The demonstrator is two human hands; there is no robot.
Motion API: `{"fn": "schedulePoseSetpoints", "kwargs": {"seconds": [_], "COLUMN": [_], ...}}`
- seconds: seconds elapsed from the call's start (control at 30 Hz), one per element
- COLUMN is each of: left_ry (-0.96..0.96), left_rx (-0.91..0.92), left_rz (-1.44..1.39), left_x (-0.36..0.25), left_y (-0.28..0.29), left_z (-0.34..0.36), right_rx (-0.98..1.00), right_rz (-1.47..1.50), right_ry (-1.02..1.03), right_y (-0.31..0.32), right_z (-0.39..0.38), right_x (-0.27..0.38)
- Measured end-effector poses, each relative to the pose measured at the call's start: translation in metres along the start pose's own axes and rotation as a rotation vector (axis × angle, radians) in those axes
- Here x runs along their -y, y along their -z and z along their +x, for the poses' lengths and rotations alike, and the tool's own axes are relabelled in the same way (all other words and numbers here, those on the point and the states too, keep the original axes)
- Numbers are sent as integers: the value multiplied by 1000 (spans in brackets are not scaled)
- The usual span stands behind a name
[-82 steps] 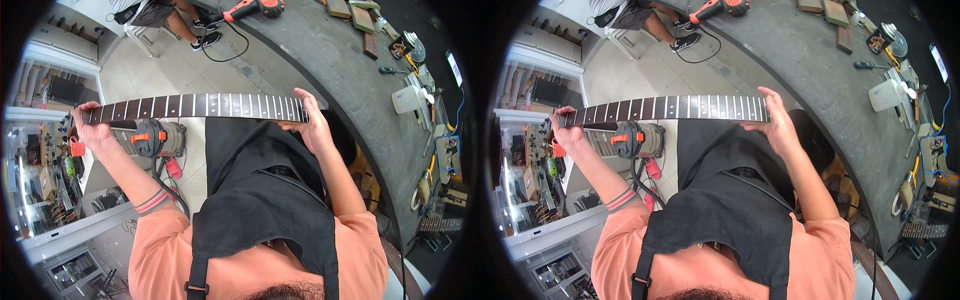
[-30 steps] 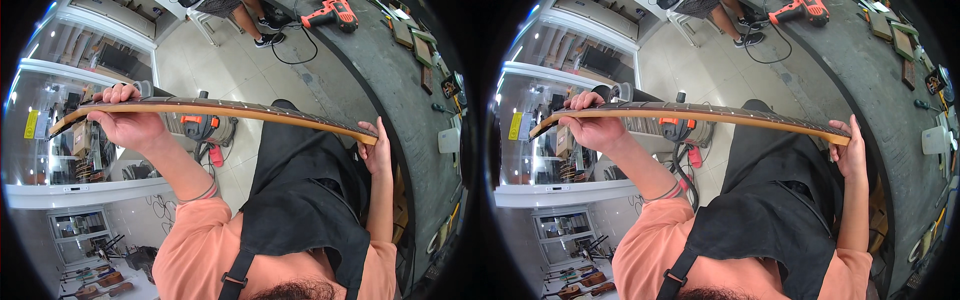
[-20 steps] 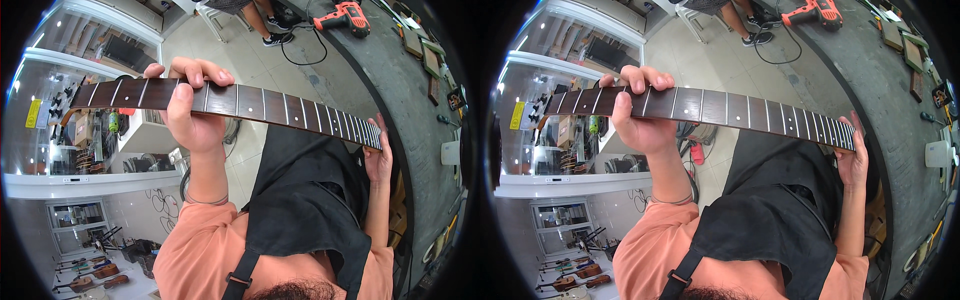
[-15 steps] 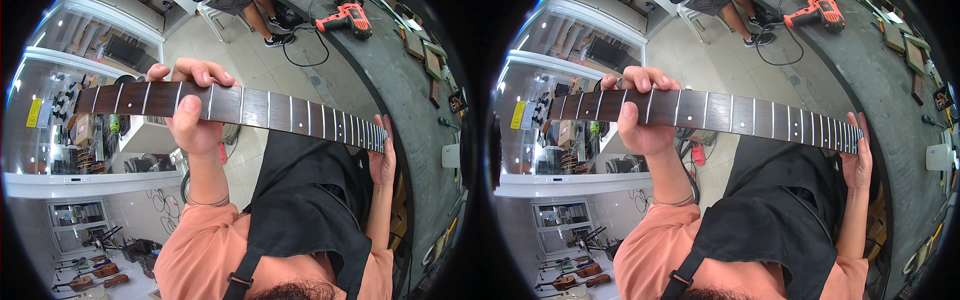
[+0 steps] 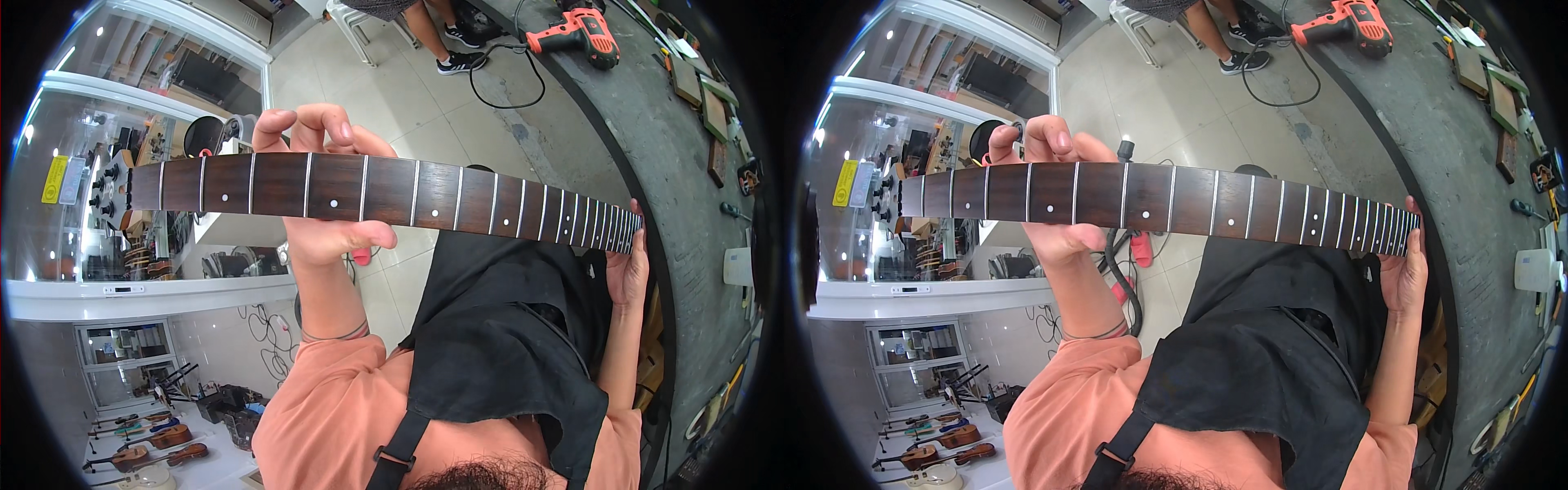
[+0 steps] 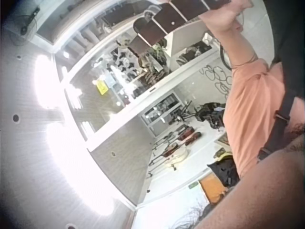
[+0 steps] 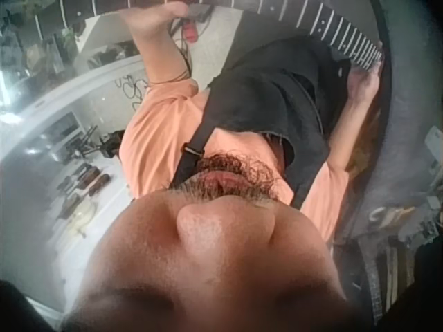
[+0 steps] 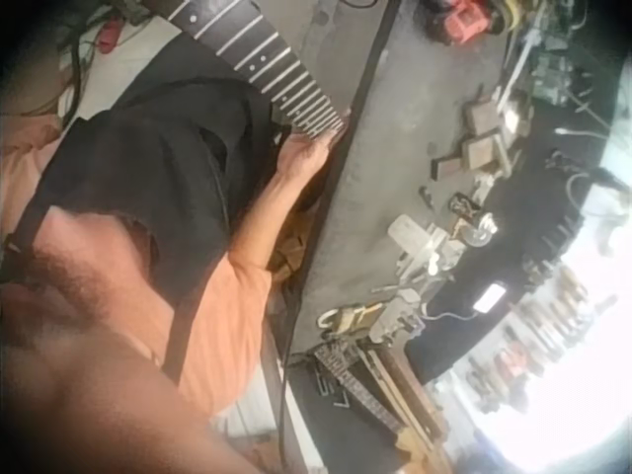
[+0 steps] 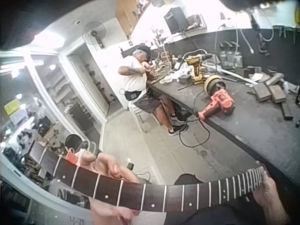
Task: The person cleans a guitar neck with a white cloth and a brush, then uses a power sander to smooth the fretboard. The person inspects the neck by holding it up and turning it over to check the finish.
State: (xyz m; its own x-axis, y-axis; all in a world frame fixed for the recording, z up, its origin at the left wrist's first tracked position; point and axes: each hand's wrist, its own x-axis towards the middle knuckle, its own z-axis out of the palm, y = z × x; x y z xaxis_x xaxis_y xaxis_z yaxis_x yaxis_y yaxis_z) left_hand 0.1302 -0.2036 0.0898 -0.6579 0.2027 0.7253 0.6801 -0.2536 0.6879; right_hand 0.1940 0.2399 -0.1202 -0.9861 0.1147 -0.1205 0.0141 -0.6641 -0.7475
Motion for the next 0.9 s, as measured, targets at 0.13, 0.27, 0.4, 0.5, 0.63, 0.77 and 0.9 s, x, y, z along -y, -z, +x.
{"fn": "schedulePoseSetpoints", "kwargs": {"seconds": [0.13, 0.27, 0.4, 0.5, 0.63, 0.77, 0.9], "left_ry": [17, 18, 35, 42, 52, 102, 198], "left_rx": [87, 136, 172, 175, 137, 173, 49], "left_rz": [-6, -36, -43, -36, -36, 95, -60], "left_x": [-4, -5, -8, -9, -10, -9, -3], "left_y": [6, 6, 7, 7, 3, 17, -8], "left_z": [2, 6, 9, 9, 8, 6, 4], "right_rx": [-3, 30, 3, -37, -52, -105, -89], "right_rz": [-3, 1, 5, 19, 2, -15, -119], "right_ry": [3, -5, -14, -15, -27, -86, -133], "right_y": [-5, 0, -4, -10, -18, -17, -12], "right_z": [0, 1, 0, 0, 1, 2, -2], "right_x": [1, 0, 3, 4, 7, 8, 2]}}
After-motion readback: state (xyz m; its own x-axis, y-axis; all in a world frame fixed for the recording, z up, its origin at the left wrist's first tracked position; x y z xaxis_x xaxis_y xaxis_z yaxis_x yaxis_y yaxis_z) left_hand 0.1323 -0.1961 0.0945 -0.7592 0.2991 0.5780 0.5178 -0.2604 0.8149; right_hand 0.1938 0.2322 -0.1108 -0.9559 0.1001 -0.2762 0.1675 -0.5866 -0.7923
